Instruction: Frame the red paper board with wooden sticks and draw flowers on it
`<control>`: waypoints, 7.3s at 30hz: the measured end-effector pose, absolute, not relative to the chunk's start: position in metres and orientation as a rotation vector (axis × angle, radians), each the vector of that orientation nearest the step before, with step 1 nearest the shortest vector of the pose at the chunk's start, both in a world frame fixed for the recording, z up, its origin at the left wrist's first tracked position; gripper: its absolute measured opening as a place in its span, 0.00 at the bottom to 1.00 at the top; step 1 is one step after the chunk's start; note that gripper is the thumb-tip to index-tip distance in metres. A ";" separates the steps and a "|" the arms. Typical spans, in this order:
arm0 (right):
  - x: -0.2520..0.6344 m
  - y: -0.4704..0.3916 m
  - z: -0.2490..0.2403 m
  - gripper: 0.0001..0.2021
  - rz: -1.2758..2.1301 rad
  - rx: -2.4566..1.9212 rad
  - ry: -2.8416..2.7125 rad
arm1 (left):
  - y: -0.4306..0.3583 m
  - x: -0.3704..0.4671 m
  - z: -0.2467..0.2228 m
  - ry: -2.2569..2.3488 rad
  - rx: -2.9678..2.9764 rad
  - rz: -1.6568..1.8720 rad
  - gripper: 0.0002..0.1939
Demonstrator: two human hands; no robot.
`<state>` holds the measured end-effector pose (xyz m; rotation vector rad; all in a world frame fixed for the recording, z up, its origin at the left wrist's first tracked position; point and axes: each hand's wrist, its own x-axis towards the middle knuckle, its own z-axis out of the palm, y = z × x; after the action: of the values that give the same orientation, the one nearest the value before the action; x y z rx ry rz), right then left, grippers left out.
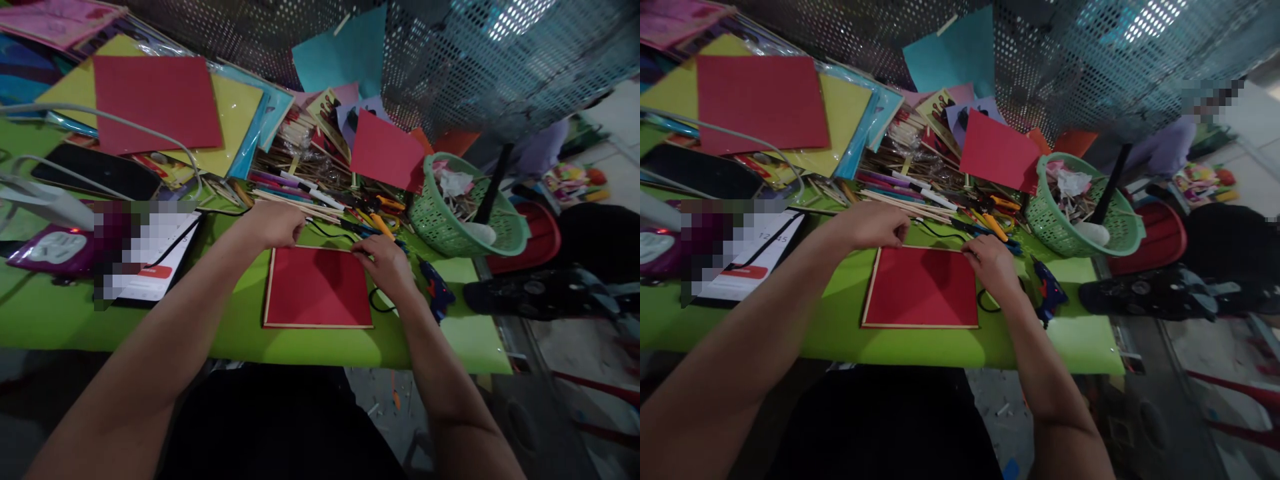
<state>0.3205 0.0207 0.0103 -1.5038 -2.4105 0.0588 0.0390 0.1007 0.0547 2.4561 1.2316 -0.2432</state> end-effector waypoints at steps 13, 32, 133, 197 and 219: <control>0.324 0.021 0.008 0.08 -0.177 -1.558 -2.476 | 0.106 0.027 0.060 1.244 2.467 -0.157 0.10; 0.303 -0.019 0.029 0.12 0.319 -1.468 -2.455 | 0.054 0.002 0.055 1.409 2.426 0.049 0.15; 0.245 0.005 0.037 0.29 1.288 -1.656 -1.931 | -0.071 -0.009 -0.016 1.362 2.410 0.666 0.21; 0.252 0.000 0.040 0.27 1.139 -1.703 -2.029 | -0.071 -0.010 -0.015 1.360 2.437 0.641 0.21; 0.250 0.000 0.043 0.30 1.258 -1.779 -1.928 | -0.071 -0.010 -0.013 1.365 2.455 0.612 0.20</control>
<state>0.2497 0.0001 0.0434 -1.7792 -1.9281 1.2582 -0.0097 -0.0706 -0.0133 2.4546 1.3649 0.6120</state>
